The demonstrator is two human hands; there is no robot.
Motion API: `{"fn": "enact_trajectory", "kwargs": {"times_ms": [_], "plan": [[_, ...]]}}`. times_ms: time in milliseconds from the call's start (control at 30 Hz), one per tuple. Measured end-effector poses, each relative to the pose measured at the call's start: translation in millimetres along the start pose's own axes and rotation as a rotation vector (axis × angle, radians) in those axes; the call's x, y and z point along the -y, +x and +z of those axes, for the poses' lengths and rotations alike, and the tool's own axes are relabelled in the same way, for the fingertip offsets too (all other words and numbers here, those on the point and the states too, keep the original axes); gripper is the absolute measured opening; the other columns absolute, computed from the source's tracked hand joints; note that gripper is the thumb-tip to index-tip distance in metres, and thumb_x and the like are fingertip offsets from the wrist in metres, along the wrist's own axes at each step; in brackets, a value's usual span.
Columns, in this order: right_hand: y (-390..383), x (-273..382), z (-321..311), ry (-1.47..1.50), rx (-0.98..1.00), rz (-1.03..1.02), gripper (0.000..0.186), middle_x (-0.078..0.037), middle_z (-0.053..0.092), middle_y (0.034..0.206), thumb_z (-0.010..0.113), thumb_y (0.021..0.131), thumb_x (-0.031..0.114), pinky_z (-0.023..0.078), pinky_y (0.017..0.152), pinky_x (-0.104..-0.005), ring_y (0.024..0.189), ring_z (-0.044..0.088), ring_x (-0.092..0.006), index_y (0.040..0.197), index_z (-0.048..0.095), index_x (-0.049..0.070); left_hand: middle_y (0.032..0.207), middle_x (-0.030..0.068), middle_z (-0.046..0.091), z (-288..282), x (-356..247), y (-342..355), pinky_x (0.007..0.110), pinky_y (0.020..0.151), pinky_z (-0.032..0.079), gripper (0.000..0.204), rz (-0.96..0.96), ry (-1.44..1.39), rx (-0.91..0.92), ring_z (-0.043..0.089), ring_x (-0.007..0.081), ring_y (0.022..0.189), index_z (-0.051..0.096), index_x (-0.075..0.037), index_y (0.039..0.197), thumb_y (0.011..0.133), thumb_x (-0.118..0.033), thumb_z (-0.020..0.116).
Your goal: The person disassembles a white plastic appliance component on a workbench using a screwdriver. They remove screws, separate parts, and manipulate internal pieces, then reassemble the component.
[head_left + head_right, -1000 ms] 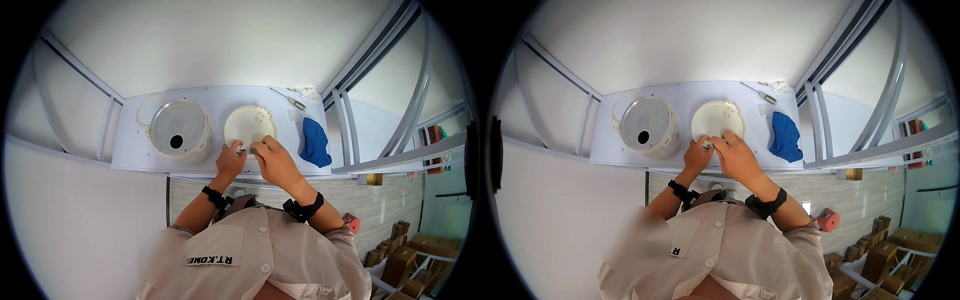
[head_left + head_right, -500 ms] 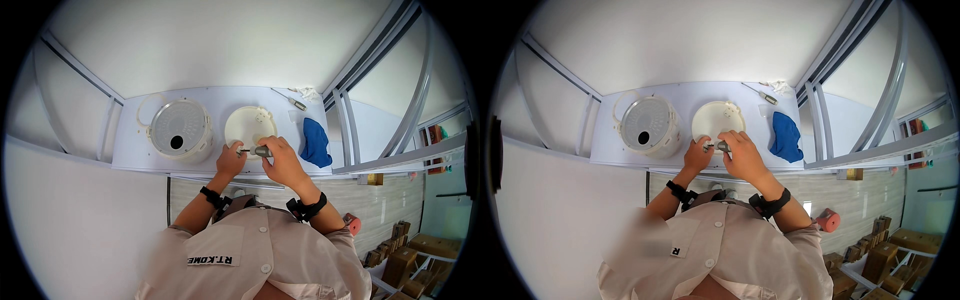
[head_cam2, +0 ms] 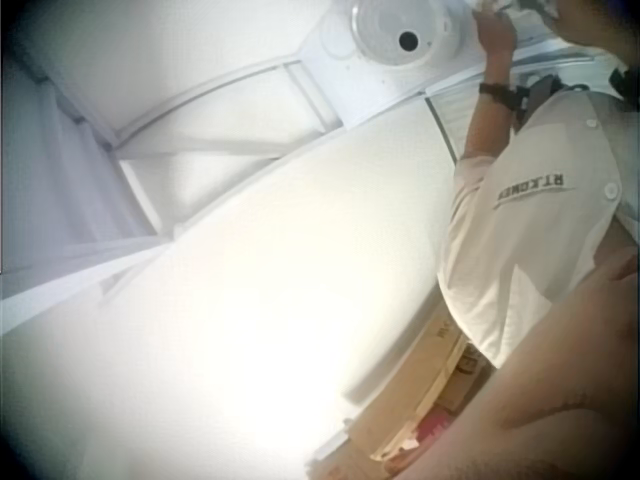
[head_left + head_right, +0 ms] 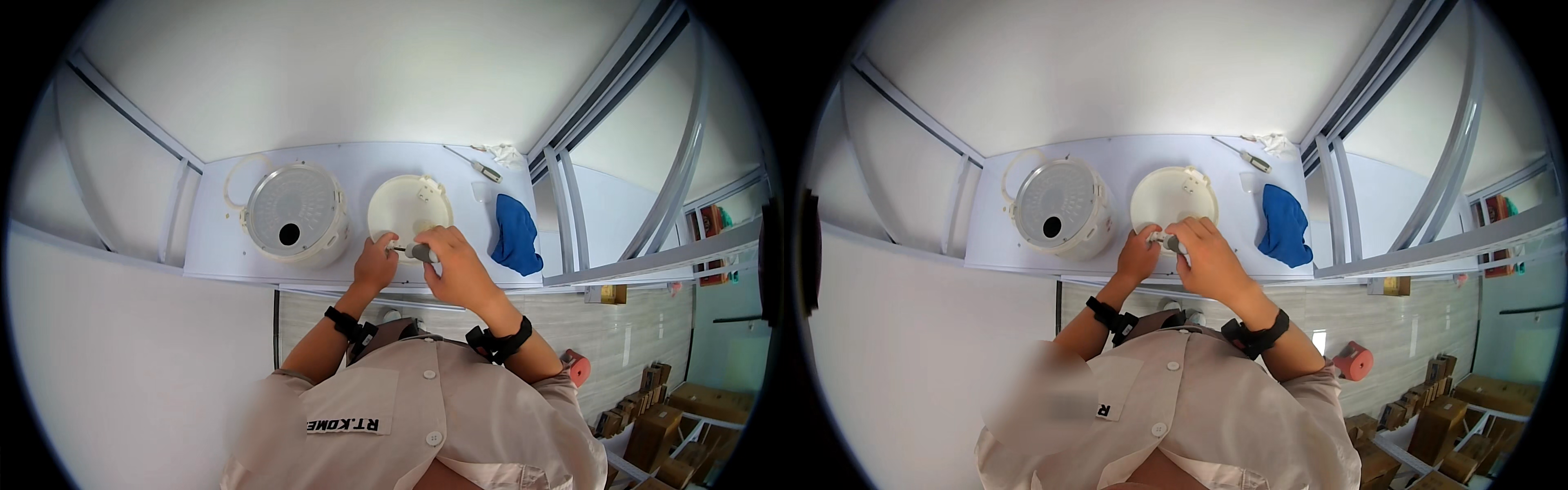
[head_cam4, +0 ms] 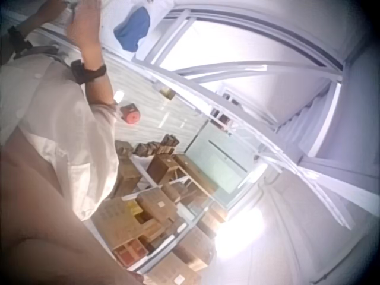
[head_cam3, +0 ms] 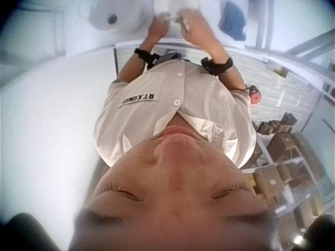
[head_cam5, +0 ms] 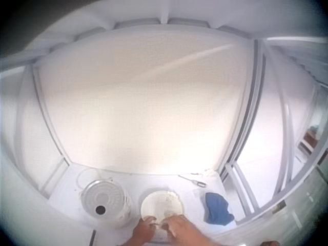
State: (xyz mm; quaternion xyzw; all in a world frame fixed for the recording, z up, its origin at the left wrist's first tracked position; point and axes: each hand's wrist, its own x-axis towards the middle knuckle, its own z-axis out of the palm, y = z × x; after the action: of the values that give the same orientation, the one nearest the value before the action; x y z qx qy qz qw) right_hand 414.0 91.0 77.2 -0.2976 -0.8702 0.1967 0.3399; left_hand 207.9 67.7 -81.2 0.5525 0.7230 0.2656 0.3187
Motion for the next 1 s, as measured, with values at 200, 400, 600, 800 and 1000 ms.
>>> {"fn": "enact_trajectory", "kwargs": {"times_ms": [200,400,600,800,1000], "plan": [[-2,17,2,-0.174,0.217,0.441,0.045,-0.016,0.066,0.114,0.076,0.083,0.003,0.058,0.075,-0.0447,0.095,0.069,-0.0391,0.125,0.06,0.006,0.128,0.0204,0.058,6,10,2,0.049,0.097,0.054,0.038,0.025,-0.006,-0.039,0.067,0.0417,0.108,0.07,-0.025,0.133,0.096,-0.025,0.06],[-6,-1,6,-0.096,0.076,0.064,0.046,-0.016,0.063,0.116,0.076,0.086,0.007,0.058,0.072,-0.0454,0.091,0.069,-0.0397,0.128,0.058,0.008,0.134,0.0208,0.055,8,4,-2,0.047,0.092,0.056,0.038,0.025,0.028,-0.148,0.068,0.0381,0.105,0.073,-0.021,0.131,0.094,-0.019,0.064],[-3,13,5,-0.13,0.108,0.266,0.052,-0.017,0.063,0.113,0.076,0.086,0.009,0.059,0.073,-0.0456,0.093,0.07,-0.0384,0.134,0.057,0.006,0.135,0.021,0.055,10,9,-5,0.048,0.09,0.057,0.032,0.107,-0.019,-0.262,0.069,0.0396,0.103,0.073,-0.02,0.126,0.094,-0.017,0.067],[-2,5,11,-0.132,0.173,0.364,0.056,-0.02,0.062,0.111,0.078,0.087,0.017,0.06,0.075,-0.0464,0.093,0.07,-0.038,0.137,0.056,0.005,0.125,0.0194,0.058,8,15,3,0.049,0.089,0.056,0.021,0.119,0.016,-0.253,0.067,0.0419,0.103,0.071,-0.014,0.114,0.093,-0.018,0.072],[2,5,12,-0.049,-0.003,0.054,0.051,-0.02,0.062,0.11,0.077,0.089,0.015,0.059,0.071,-0.0463,0.088,0.069,-0.0392,0.135,0.057,0.005,0.116,0.0182,0.06,2,10,5,0.048,0.09,0.054,0.02,0.102,0.003,-0.225,0.064,0.0417,0.104,0.069,-0.011,0.109,0.091,-0.018,0.074]]}}
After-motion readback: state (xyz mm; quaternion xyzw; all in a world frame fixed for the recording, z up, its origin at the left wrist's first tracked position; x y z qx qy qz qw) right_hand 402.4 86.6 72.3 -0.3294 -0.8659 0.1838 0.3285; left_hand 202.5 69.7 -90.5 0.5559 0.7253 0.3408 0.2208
